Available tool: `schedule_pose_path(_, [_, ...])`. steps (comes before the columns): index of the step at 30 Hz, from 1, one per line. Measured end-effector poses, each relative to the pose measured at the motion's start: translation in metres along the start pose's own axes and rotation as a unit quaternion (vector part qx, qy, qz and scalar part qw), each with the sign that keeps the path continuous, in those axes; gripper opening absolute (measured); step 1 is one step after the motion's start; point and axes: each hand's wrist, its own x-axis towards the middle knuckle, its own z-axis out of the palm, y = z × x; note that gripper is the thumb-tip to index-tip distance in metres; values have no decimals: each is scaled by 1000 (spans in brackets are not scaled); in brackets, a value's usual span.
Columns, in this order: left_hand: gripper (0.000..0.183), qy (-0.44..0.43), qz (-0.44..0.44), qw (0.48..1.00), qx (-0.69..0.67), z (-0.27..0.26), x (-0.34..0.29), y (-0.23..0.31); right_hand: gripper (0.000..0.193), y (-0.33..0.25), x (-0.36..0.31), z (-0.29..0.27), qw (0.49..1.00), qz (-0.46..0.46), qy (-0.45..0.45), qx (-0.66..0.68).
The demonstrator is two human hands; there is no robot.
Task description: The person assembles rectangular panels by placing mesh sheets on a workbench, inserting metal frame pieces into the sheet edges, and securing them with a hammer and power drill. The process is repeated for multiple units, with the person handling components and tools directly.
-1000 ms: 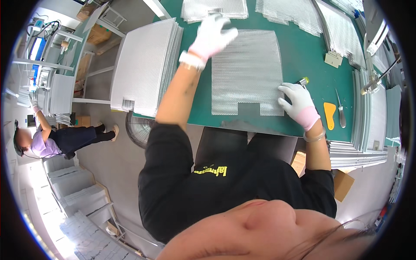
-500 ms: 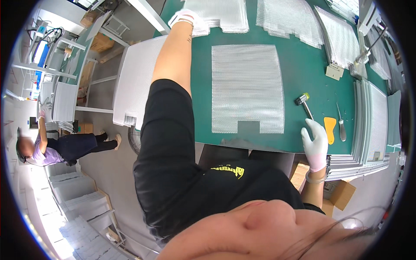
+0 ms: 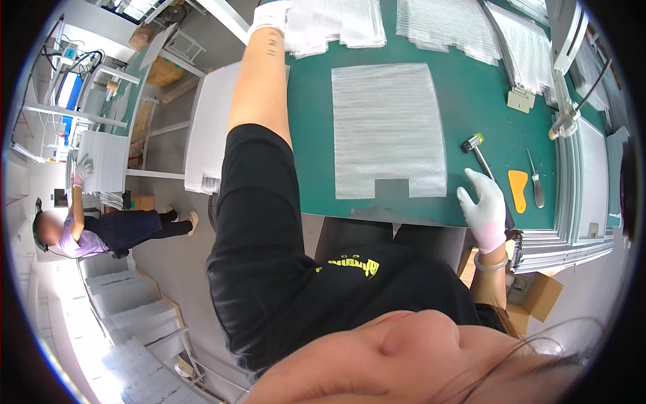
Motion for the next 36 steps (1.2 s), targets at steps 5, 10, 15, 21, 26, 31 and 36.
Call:
schedule_pose_path(5, [26,-116,-63,979,-154,-49,13,71,37,5,-1,-2,999,-26,15,20])
schedule_pose_path(10, [28,-123,-1,980,-157,31,-88,27,34,4,-6,-2,999,-5,29,24])
schedule_pose_path(15, [30,-132,66,982,-122,68,-228,39,29,-1,5,-4,996,-32,65,42])
schedule_pose_path(21, [48,-186,81,979,1,73,-414,26,60,-13,19,-5,878,-5,82,471])
schedule_pose_path(26, [47,22,78,987,137,76,-518,-24,70,-30,16,-8,891,53,19,451])
schedule_pose_path(31, [52,40,94,943,316,56,-528,-43,68,-35,8,3,856,97,45,505])
schedule_pose_path(36, [54,11,49,839,542,63,-521,-37,75,-37,7,27,980,30,85,179])
